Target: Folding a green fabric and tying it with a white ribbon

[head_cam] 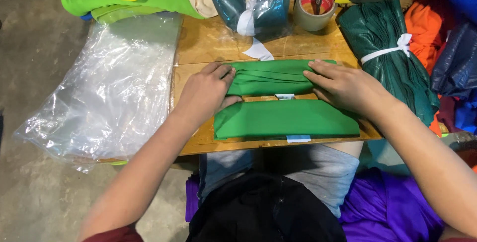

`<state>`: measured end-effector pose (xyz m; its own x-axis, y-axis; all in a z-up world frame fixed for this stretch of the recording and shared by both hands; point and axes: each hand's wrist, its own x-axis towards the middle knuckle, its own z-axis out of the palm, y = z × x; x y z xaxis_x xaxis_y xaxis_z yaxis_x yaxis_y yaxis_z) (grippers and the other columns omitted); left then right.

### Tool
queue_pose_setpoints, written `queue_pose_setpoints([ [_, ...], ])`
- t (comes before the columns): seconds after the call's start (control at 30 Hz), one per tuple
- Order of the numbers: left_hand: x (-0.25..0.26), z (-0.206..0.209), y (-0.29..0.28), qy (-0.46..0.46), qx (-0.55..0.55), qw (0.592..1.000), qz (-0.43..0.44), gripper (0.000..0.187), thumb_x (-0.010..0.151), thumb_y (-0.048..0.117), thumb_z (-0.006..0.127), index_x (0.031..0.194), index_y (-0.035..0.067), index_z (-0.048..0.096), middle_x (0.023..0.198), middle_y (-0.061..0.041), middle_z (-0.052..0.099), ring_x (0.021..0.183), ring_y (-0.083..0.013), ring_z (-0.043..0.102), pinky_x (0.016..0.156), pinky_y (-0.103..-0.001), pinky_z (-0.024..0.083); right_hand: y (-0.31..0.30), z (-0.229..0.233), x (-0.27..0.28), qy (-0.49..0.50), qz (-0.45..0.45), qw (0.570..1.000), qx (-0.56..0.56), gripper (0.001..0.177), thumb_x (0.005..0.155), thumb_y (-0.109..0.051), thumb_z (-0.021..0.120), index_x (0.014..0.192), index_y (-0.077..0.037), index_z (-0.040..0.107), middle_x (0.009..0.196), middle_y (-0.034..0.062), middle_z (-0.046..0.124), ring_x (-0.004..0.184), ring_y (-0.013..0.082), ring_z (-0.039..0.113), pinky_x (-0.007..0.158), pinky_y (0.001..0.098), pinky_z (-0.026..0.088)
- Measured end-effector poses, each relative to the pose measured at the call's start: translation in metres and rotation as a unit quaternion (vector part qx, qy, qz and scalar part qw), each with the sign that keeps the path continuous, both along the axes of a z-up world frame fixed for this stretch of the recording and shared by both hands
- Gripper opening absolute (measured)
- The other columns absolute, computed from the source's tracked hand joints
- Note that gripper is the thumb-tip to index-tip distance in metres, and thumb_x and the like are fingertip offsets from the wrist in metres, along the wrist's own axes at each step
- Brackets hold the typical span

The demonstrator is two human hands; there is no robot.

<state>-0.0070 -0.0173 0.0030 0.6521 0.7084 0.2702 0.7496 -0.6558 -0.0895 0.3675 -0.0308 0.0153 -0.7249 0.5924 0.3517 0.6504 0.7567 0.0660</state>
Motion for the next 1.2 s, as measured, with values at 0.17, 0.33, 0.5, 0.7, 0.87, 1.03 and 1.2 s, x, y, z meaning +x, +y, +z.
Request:
queue_pose_setpoints([
  [0.17,0.003,-0.021,0.008,0.032,0.064,0.997,-0.032,0.038,0.088,0.030,0.070,0.118,0.010,0.076,0.113,-0.009,0.075,0.115,-0.0256,0.067,0.089,-0.033,0.060,0.012,-0.026,0.011,-0.038,-0.015,0.997,0.060,0.040,0.089,-0.017,0.064,0.129,-0.012,0.067,0.129,0.0101,0.073,0.123,0.0243,0.070,0.096,0.0341,0.060],
  [0.33,0.013,-0.028,0.000,0.084,0.099,0.991,-0.015,0.040,0.085,0.014,0.068,0.122,-0.001,0.072,0.117,-0.020,0.073,0.115,-0.0359,0.069,0.087,-0.038,0.061,0.019,-0.048,0.018,-0.080,-0.031,0.988,0.127,0.037,0.092,-0.021,0.060,0.128,-0.018,0.068,0.130,0.0033,0.073,0.124,0.0173,0.070,0.096,0.0278,0.059],
  [0.5,0.011,-0.018,0.010,0.081,0.062,0.994,-0.042,0.043,0.081,0.012,0.065,0.121,-0.006,0.070,0.113,-0.025,0.072,0.110,-0.0404,0.070,0.080,-0.042,0.063,0.011,-0.022,0.009,-0.059,-0.020,0.994,0.089,0.037,0.089,-0.019,0.065,0.126,-0.016,0.070,0.128,0.0046,0.075,0.123,0.0187,0.071,0.095,0.0297,0.059],
  [0.7,0.015,-0.027,0.012,0.052,0.084,0.994,-0.035,0.037,0.083,0.003,0.063,0.117,-0.009,0.070,0.111,-0.030,0.072,0.110,-0.0444,0.070,0.080,-0.043,0.063,0.013,-0.034,0.010,-0.036,-0.015,0.995,0.089,0.036,0.091,-0.016,0.062,0.126,-0.017,0.071,0.130,0.0042,0.075,0.124,0.0188,0.070,0.095,0.0303,0.059],
  [0.87,0.007,-0.017,0.024,-0.015,0.033,0.999,-0.025,0.036,0.086,0.006,0.061,0.119,-0.004,0.070,0.110,-0.025,0.074,0.110,-0.0404,0.071,0.084,-0.041,0.063,0.015,-0.006,0.007,0.021,0.006,0.999,0.032,0.038,0.091,-0.009,0.062,0.128,-0.013,0.072,0.130,0.0079,0.075,0.121,0.0240,0.071,0.093,0.0343,0.060],
  [1.03,0.006,0.055,0.029,-0.218,-0.178,0.957,0.069,0.022,0.082,0.012,0.066,0.100,0.003,0.073,0.084,-0.020,0.074,0.068,-0.0363,0.068,0.064,-0.048,0.052,0.031,0.045,0.010,0.182,-0.107,0.945,-0.248,0.040,0.096,-0.003,0.061,0.134,-0.010,0.072,0.129,0.0175,0.072,0.048,0.0124,0.047,0.061,0.0294,0.046],
  [1.2,0.011,0.092,0.024,-0.279,-0.352,0.878,0.167,0.024,0.087,0.029,0.055,0.093,0.012,0.072,0.082,-0.003,0.072,0.072,-0.0192,0.064,0.069,-0.036,0.047,0.051,0.035,0.018,0.373,-0.225,0.807,-0.398,0.033,0.092,-0.003,0.061,0.122,-0.010,0.073,0.111,0.0059,0.071,0.092,0.0139,0.061,0.079,0.0253,0.045],
])
